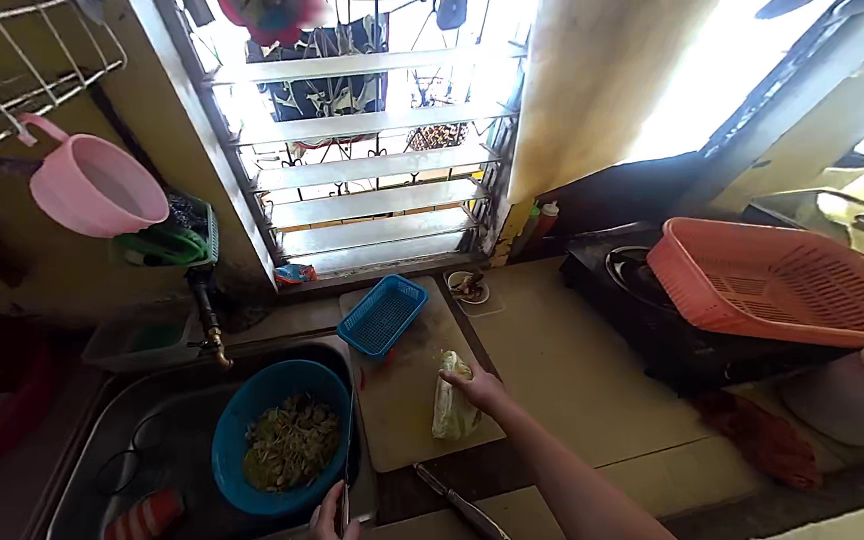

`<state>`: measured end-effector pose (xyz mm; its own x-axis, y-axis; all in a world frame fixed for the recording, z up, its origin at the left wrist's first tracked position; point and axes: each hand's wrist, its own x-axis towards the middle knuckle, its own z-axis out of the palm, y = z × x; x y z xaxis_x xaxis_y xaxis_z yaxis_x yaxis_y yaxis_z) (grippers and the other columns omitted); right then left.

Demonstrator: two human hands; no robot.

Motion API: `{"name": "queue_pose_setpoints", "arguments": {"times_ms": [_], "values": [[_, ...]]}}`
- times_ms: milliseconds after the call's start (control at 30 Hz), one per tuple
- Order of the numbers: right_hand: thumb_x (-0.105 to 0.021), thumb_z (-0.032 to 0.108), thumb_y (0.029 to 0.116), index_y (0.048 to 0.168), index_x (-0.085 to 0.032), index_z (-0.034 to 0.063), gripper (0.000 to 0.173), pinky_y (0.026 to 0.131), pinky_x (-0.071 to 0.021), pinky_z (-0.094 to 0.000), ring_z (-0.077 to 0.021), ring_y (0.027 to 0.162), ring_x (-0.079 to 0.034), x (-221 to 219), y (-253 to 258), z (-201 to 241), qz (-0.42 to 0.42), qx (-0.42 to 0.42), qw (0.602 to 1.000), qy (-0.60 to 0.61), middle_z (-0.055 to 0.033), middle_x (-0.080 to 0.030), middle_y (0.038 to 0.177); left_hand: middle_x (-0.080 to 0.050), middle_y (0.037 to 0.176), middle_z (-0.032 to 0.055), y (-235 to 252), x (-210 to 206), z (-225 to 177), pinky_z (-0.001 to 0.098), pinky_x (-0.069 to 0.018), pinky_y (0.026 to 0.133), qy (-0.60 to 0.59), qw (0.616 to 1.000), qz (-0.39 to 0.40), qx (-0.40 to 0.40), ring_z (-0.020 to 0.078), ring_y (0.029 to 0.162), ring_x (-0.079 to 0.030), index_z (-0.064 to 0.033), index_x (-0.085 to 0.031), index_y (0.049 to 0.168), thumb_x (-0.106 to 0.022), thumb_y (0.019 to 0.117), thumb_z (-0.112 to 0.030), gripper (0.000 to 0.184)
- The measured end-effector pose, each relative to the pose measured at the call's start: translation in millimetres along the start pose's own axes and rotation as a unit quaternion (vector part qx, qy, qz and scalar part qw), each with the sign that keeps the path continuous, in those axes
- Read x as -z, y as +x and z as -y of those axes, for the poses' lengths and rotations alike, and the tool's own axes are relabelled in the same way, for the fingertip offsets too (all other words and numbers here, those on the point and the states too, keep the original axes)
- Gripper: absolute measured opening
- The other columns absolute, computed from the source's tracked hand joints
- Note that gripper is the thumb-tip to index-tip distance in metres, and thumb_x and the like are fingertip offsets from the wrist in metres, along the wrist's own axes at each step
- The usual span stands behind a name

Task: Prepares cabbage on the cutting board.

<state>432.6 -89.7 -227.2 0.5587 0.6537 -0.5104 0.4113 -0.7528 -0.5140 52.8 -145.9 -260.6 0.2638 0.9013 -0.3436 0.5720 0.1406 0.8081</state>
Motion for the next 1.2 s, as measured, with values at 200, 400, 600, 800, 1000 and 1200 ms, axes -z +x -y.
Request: {"name": "queue_pose_setpoints", "arguments": {"times_ms": [200, 400, 600, 800, 1000, 1200], "values": [[-0.069, 0.051, 0.0945, 0.159, -0.033, 0.0057, 0.087, 0.112, -0.0392, -0.0626, -0.0440, 0.137, -0.048, -12, 8, 3, -0.056, 0.092, 0.985, 0.132, -0.0283, -0.046, 0.151, -0.062, 0.131, 0.0238, 41, -9, -35, 0.0500, -0.0501, 0.102, 0.069, 0.997, 0.029, -0.005, 0.0357, 0.117, -0.062, -0.0077, -0.051, 0.151, -0.063, 0.0911, -0.010, 0.061], [-0.079, 0.047, 0.0884, 0.155, -0.038, 0.0053, 0.088, 0.105, -0.0462, -0.0601, -0.0424, 0.123, -0.060, -7, 6, -12, -0.041, -0.004, 0.992, 0.121, -0.0288, -0.060, 0.133, -0.062, 0.128, 0.0184, 63, -8, -53, 0.0414, -0.0524, 0.097, 0.096, 0.990, 0.098, -0.029, 0.0271, 0.111, -0.064, -0.0168, -0.052, 0.151, -0.063, 0.0931, -0.013, 0.059], [-0.085, 0.045, 0.0816, 0.151, -0.039, 0.0024, 0.093, 0.103, -0.0493, -0.0541, -0.0371, 0.123, -0.059, -13, -28, -52, -0.057, 0.017, 0.962, 0.265, -0.0273, -0.056, 0.137, -0.060, 0.133, 0.0192, 52, -8, -45, 0.0443, -0.0569, 0.091, 0.110, 0.983, 0.078, -0.128, 0.0285, 0.108, -0.067, -0.0060, -0.050, 0.146, -0.060, 0.0884, -0.008, 0.058], [-0.095, 0.033, 0.0652, 0.149, -0.035, 0.0053, 0.107, 0.094, -0.0564, -0.0483, -0.0291, 0.111, -0.065, -30, -47, -63, -0.132, 0.055, 0.944, 0.298, -0.0212, -0.060, 0.129, -0.069, 0.115, 0.0221, 17, -17, -45, 0.0518, -0.0620, 0.072, 0.203, 0.944, 0.118, -0.234, 0.0353, 0.084, -0.074, -0.0028, -0.054, 0.141, -0.056, 0.0977, -0.012, 0.045], [-0.092, 0.032, 0.0614, 0.153, -0.033, 0.0042, 0.112, 0.097, -0.0557, -0.0418, -0.0235, 0.116, -0.064, -25, -60, -83, -0.163, 0.095, 0.936, 0.298, -0.0187, -0.059, 0.133, -0.069, 0.097, 0.0213, 13, -22, -55, 0.0454, -0.0616, 0.062, 0.339, 0.894, 0.055, -0.287, 0.0339, 0.074, -0.073, -0.0045, -0.065, 0.135, -0.059, 0.0999, -0.013, 0.036], [-0.094, 0.050, 0.0528, 0.164, -0.012, 0.0155, 0.143, 0.104, -0.0524, -0.0405, -0.0207, 0.131, -0.055, -21, -61, -97, -0.161, 0.132, 0.938, 0.276, -0.0166, -0.044, 0.154, -0.068, 0.091, 0.0169, 15, -27, -60, 0.0410, -0.0600, 0.055, 0.366, 0.870, 0.065, -0.325, 0.0299, 0.067, -0.071, -0.0079, -0.067, 0.132, -0.060, 0.0985, -0.013, 0.034]]}}
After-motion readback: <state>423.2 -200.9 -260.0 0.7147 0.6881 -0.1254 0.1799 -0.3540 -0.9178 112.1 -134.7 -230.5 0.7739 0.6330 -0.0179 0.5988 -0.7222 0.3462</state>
